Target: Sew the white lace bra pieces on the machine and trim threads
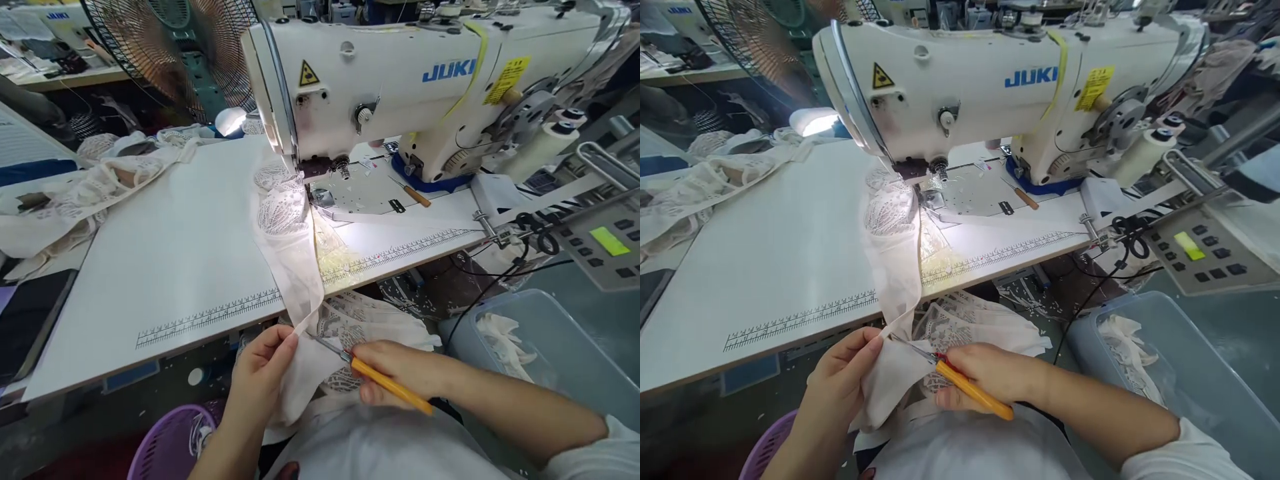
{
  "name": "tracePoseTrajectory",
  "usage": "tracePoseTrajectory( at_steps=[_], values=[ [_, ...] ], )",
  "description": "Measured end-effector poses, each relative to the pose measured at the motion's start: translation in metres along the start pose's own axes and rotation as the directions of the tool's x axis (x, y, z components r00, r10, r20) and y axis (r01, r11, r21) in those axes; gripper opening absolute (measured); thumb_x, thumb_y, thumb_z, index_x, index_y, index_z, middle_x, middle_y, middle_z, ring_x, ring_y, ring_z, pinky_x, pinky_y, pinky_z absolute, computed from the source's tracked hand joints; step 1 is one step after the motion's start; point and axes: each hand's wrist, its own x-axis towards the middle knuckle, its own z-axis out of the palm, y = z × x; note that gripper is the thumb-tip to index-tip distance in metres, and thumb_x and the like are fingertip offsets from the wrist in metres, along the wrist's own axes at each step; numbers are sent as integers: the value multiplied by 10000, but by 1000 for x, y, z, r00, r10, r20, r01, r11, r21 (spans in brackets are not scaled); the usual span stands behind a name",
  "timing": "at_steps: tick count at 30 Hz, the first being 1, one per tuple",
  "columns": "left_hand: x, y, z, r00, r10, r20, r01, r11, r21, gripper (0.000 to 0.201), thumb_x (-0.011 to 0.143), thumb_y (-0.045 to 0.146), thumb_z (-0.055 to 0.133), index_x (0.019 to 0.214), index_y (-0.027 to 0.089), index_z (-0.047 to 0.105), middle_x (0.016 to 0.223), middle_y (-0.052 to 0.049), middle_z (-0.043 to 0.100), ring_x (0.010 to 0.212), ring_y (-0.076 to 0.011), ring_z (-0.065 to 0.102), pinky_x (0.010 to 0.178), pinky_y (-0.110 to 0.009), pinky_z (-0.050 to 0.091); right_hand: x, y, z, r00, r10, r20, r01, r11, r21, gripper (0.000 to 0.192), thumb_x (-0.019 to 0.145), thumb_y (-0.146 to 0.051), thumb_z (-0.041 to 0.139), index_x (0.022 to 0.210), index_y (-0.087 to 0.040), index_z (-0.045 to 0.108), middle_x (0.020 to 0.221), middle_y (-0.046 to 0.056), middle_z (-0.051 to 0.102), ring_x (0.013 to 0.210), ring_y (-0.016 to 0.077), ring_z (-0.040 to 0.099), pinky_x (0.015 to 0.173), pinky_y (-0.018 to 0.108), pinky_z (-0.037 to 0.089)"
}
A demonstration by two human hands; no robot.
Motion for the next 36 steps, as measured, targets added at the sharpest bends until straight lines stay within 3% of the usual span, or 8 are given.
tracePoseTrajectory(
  at_steps=[8, 14, 22, 26, 29, 31, 34, 36],
  values=[
    [-9, 2, 12, 997, 77, 12, -78, 988, 136, 226, 633, 338, 682, 541, 167, 566, 510, 39, 495, 481, -83, 396, 446, -178, 322, 13, -9, 11, 991, 111, -74, -118, 988, -103, 330, 754, -486, 504, 709, -194, 358, 636, -18, 425, 524, 98, 360, 468, 218, 310],
    [-11, 0, 11, 994, 108, 20, -110, 974, 197, 236, 659, 326, 648, 525, 171, 532, 494, 49, 451, 468, -80, 350, 427, -179, 289, 19, -15, 14, 989, 89, -116, -105, 985, -138, 400, 750, -579, 468, 692, -191, 387, 616, -17, 439, 498, 97, 351, 446, 223, 284],
    [-11, -1, 10, 998, 61, 26, -65, 977, 201, 259, 678, 383, 633, 571, 165, 542, 523, 47, 477, 489, -81, 381, 449, -172, 317, 16, -11, 18, 957, 240, -160, -220, 966, 135, 370, 720, -514, 545, 616, -190, 401, 578, -24, 445, 504, 98, 378, 454, 222, 292],
    [-16, 1, 11, 996, 84, 43, -92, 960, 264, 257, 722, 388, 598, 598, 168, 555, 521, 44, 477, 477, -82, 379, 438, -177, 306, 9, -11, 4, 911, 159, -380, -131, 987, 98, 333, 715, -478, 543, 649, -198, 375, 622, -15, 463, 539, 114, 407, 476, 233, 327],
    [-17, 1, 12, 973, 184, 138, -225, 883, 411, 224, 760, 342, 559, 612, 174, 573, 549, 27, 508, 503, -102, 429, 459, -196, 338, 8, -18, -7, 820, 24, -572, 16, 998, 65, 247, 709, -389, 562, 759, -190, 425, 738, 14, 502, 632, 135, 454, 571, 259, 397],
    [-16, 1, 13, 923, 296, 245, -382, 771, 509, 208, 780, 298, 533, 619, 179, 589, 582, 11, 553, 538, -120, 486, 487, -207, 370, 11, -22, -9, 784, -70, -616, 112, 993, 30, 210, 700, -312, 570, 806, -191, 434, 762, 12, 497, 658, 133, 450, 601, 258, 404],
    [-15, 1, 17, 834, 405, 375, -552, 607, 572, 195, 806, 244, 496, 657, 185, 607, 601, 6, 603, 542, -122, 534, 497, -205, 394, 19, -24, -4, 809, -117, -577, 187, 980, 62, 168, 676, -218, 562, 731, -200, 404, 680, -28, 431, 583, 103, 394, 525, 217, 364],
    [-16, 1, 20, 806, 408, 429, -592, 539, 600, 199, 817, 233, 477, 677, 184, 609, 586, 7, 604, 525, -119, 543, 486, -202, 401, 24, -24, 1, 840, -85, -536, 168, 980, 108, 190, 648, -174, 563, 698, -201, 381, 642, -46, 392, 547, 89, 364, 490, 202, 335]
  ],
)
